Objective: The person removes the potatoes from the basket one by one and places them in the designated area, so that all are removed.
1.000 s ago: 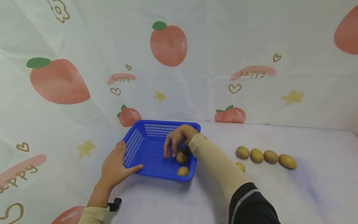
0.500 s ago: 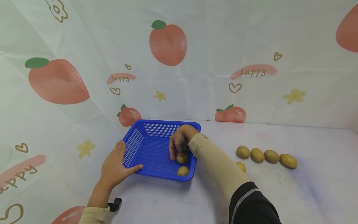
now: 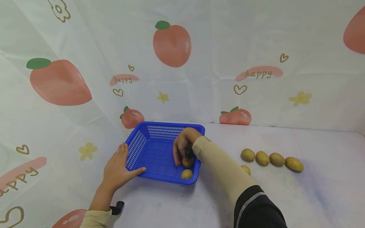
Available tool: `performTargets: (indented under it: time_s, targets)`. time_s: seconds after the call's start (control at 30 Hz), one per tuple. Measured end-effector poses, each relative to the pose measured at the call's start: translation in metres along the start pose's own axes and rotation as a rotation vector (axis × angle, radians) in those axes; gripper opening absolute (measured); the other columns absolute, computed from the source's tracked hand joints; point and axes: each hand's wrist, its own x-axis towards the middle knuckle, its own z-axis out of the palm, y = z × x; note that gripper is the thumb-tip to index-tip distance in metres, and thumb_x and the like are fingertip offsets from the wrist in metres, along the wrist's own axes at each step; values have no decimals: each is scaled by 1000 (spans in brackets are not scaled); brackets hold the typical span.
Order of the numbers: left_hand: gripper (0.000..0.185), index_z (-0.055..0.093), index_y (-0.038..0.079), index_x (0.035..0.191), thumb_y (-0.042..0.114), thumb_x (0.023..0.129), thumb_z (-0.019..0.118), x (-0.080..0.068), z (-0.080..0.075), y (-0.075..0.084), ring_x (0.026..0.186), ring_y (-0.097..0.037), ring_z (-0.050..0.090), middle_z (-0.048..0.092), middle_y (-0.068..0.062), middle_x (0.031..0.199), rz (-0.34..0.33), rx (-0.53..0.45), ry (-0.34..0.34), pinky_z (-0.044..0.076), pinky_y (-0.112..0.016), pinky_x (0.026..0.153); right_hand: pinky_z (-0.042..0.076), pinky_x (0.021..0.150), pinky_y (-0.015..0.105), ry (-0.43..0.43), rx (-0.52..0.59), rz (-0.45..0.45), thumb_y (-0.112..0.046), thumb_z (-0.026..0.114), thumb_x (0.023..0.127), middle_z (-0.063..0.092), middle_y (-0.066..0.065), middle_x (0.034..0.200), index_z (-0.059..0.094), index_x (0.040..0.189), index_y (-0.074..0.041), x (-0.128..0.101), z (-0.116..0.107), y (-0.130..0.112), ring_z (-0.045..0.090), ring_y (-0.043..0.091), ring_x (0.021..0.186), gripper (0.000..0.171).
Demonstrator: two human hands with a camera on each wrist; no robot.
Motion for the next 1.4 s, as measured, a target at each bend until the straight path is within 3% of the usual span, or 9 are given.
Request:
performTargets:
  time_s: [0.13,0.43,0.67,0.9,1.13,1.4]
  targets:
    - [142,20,-9,165,88,75,69,1,-1,1,163,-45,22,21,-28,174,2,1,1,28,-61,130,61,80,23,18,-12,44,20,60,87,78,5,110,80,118,1,-1,0,-2,66,12,96,41]
    - [142,20,-9,165,89,75,69,2,-3,3,163,-45,22,22,-28,174,1,2,3,27,-61,130,60,74,20,35,9,61,15,71,88,76,1,107,82,114,-2,0,-2,2,66,11,93,33]
    - [141,20,-10,165,88,75,69,1,-2,2,162,-46,23,22,-28,173,6,2,4,28,-61,130,61,80,23,14,26,33,12,72,91,77,1,105,79,119,1,2,-2,4,65,12,94,30]
    - [141,21,-10,165,88,75,69,0,-1,2,163,-45,23,22,-28,173,6,-3,10,28,-61,130,57,83,23,96,-47,-78,4,79,89,78,-4,102,82,114,-3,5,-5,9,65,9,94,26]
    - [143,19,-9,165,91,75,66,-1,-1,2,163,-44,22,21,-27,174,-15,8,-11,27,-60,131,60,89,24,243,2,-231,1,83,88,80,-2,112,83,109,-3,2,-7,11,69,8,102,22]
    - [142,17,-9,165,91,76,65,-1,-2,2,163,-45,20,19,-28,174,-17,-8,-20,26,-61,131,63,95,33,432,4,-392,-6,85,89,82,5,110,84,108,-5,-22,-6,2,74,18,107,19]
